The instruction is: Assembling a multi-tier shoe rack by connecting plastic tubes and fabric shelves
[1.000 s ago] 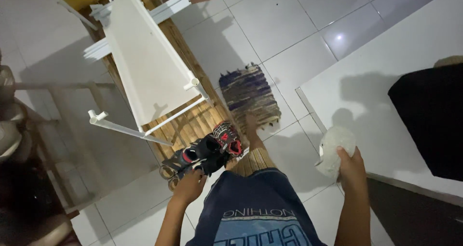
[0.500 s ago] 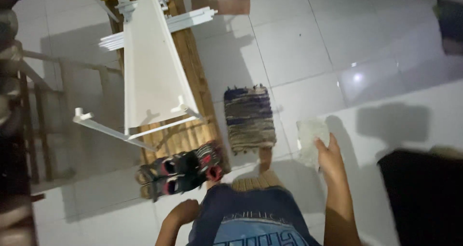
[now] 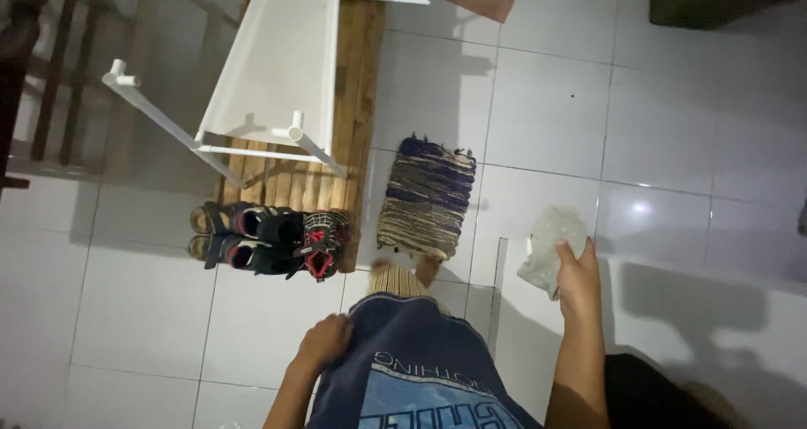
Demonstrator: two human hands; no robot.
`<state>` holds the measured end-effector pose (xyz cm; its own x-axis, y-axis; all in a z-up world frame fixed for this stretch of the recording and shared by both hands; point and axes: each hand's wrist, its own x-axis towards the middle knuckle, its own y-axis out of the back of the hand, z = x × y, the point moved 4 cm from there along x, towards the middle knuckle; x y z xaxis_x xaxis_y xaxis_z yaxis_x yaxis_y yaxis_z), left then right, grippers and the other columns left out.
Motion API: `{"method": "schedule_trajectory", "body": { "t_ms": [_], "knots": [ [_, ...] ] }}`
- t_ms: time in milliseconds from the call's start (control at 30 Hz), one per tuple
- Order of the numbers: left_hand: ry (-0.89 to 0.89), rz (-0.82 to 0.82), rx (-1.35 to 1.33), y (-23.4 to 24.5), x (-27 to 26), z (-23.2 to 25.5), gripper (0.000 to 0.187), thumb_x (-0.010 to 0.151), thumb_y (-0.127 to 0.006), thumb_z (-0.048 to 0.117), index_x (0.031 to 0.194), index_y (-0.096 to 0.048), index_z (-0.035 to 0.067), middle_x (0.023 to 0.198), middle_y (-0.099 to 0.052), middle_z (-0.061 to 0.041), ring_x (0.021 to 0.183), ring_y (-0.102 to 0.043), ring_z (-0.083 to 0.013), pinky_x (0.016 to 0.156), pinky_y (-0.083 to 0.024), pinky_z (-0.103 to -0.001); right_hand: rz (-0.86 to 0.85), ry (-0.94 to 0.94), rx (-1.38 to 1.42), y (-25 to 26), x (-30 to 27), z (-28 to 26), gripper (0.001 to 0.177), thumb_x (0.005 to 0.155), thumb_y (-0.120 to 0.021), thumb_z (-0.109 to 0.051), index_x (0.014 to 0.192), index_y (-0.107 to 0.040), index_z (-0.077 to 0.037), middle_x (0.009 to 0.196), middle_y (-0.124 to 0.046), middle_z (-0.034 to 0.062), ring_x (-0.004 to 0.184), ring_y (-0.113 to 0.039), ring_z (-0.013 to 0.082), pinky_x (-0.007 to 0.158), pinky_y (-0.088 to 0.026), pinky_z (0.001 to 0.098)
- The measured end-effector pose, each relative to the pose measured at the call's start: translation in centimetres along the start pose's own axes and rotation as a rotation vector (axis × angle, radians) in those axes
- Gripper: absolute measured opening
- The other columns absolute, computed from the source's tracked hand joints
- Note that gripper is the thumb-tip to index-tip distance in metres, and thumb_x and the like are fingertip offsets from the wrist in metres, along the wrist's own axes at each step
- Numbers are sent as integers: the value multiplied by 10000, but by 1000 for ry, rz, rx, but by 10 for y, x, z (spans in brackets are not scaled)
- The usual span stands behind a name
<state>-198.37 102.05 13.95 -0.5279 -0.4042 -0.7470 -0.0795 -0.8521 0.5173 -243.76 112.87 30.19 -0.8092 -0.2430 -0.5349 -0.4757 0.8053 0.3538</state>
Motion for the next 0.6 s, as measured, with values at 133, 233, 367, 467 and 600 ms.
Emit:
{"method": "schedule_trajectory", "body": {
  "t_ms": [133, 233, 367, 467, 600],
  "knots": [
    [324, -111, -140, -26, -23, -50, 421, 989, -372, 414, 1098, -650, 116, 1194, -679, -196, 1116, -647, -452, 933, -489, -552, -12, 66, -95, -22, 4, -4, 434, 996, -541, -205, 1419, -525, -108, 1297, -607, 94, 1127, -616, 228, 934, -503, 362],
    [415, -110, -302, -44, -23, -86, 392, 975, -364, 278, 1112, -661, 63, 1211, -702, -209, 1095, -667, -417, 914, -508, -496, -4, 90, -117, -35, -9, -17, 464, 998, -539, -217, 1445, -485, -105, 1294, -629, 108, 1098, -628, 230, 897, -513, 364],
    [494, -65, -456, -84, -36, -138, 468, 994, -405, 364, 1261, -636, 57, 1323, -691, -190, 1193, -666, -374, 983, -506, -452, 28, 202, -110, -45, -20, -26, 371, 998, -539, -171, 1362, -576, -109, 1184, -670, 102, 1013, -664, 222, 843, -551, 360],
    [635, 4, -560, -109, -44, -156, 406, 934, -486, 306, 1231, -706, 136, 1261, -746, -161, 1180, -686, -352, 985, -505, -431, -14, 158, -92, -47, -16, -28, 490, 1019, -525, -242, 1481, -463, -91, 1284, -635, 95, 1039, -651, 243, 732, -535, 366],
    [675, 68, -886, -144, -40, -157, 338, 905, -553, 309, 1126, -687, 91, 989, -798, -99, 801, -730, -227, 740, -544, -337, -2, 107, -158, -61, -19, -41, 648, 1028, -524, -288, 1595, -278, -94, 1557, -463, 123, 1360, -509, 271, 1064, -433, 408]
  ]
}}
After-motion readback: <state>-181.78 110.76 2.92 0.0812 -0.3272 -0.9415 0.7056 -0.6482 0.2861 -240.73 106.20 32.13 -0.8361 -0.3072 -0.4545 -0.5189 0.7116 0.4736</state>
